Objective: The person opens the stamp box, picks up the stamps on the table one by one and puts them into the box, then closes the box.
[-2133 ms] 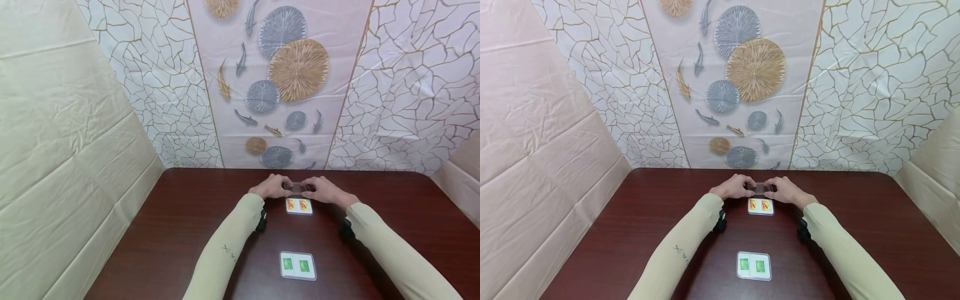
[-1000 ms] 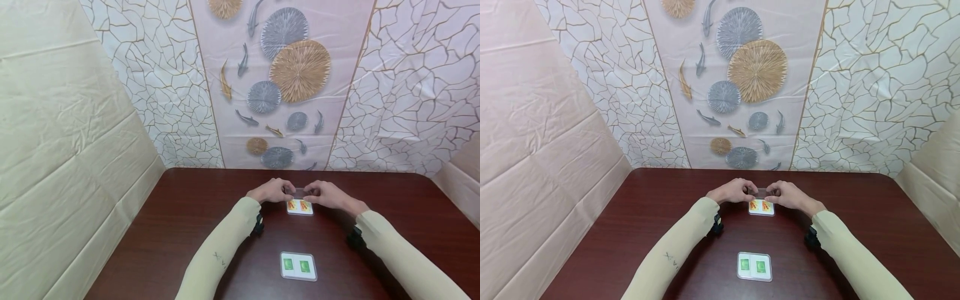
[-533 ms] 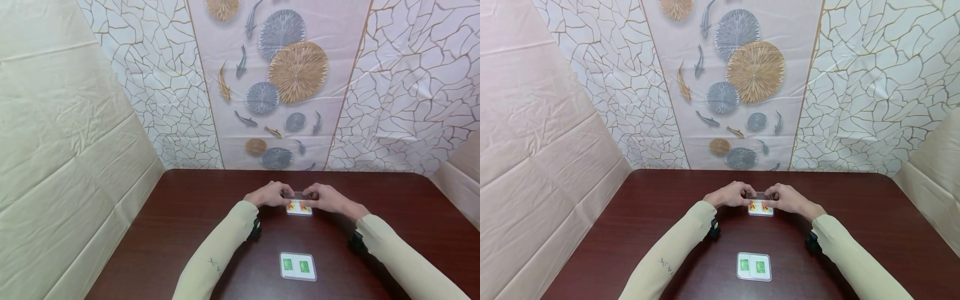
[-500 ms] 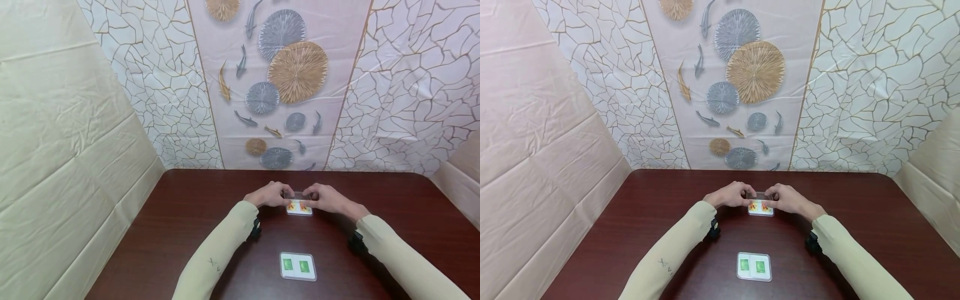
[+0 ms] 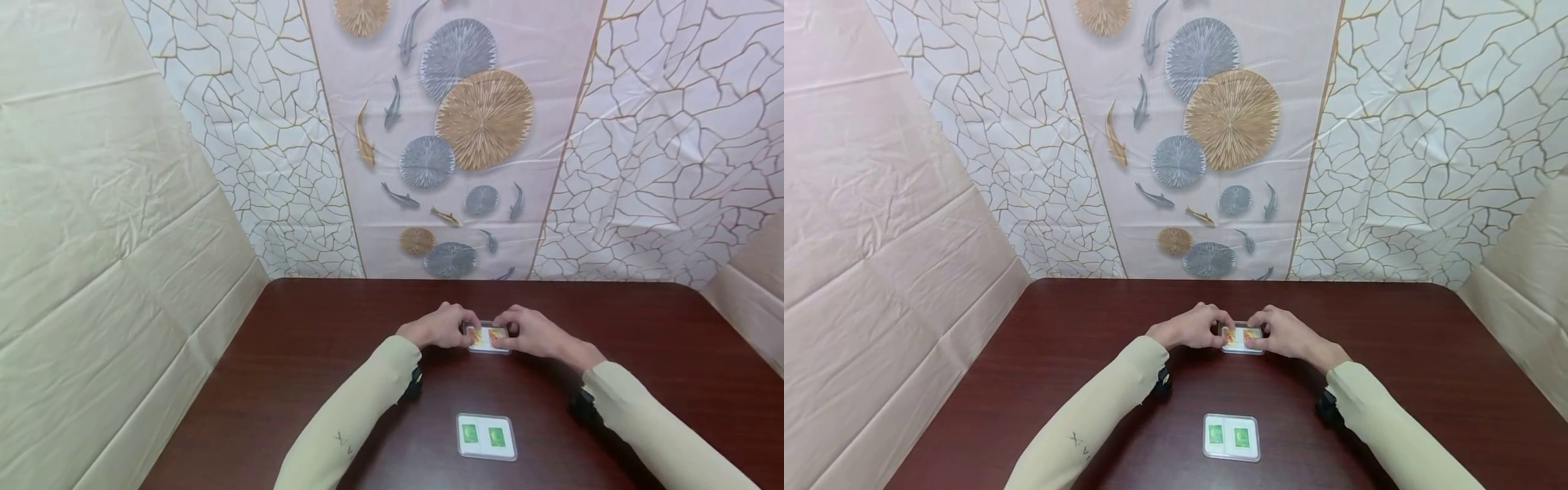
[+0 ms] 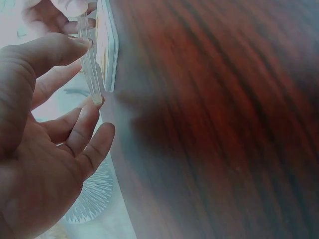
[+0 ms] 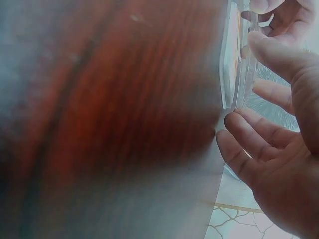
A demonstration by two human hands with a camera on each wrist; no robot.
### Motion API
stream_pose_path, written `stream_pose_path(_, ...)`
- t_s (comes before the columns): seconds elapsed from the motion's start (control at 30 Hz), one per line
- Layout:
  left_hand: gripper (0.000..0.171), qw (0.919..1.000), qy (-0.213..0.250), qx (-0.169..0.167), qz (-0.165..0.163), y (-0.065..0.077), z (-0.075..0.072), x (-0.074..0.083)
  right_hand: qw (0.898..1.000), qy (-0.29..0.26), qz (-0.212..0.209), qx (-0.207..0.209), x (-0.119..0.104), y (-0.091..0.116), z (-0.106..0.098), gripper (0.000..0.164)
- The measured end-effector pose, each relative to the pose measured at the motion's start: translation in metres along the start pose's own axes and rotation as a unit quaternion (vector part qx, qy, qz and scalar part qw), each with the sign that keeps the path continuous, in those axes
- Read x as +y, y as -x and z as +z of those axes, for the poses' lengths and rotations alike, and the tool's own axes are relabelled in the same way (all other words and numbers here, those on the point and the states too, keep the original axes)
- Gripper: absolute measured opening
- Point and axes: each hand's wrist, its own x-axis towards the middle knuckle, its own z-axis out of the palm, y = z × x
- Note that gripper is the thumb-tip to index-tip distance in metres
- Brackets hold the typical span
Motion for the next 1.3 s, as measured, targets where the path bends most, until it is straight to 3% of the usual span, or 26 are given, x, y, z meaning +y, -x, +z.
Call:
stream_pose_path(0.1, 0.023, 0.9998, -0.013, 0.007, 0.011, 0.002, 0.001, 0.002, 1.000, 0.002, 0.007, -0.001, -0.001, 0.002, 0.000, 0.036)
stream_pose_path(0.57, 0.027, 0.9990, -0.046, 0.003, 0.004, 0.005, 0.009, 0.008, 1.000, 0.014, 0.022, -0.009, -0.005, 0.007, 0.003, 0.046)
stream_pose_path(1.3, 0.027, 0.9992, -0.036, -0.007, -0.017, 0.004, 0.013, 0.009, 0.999, 0.029, 0.019, -0.013, -0.006, 0.008, 0.005, 0.042)
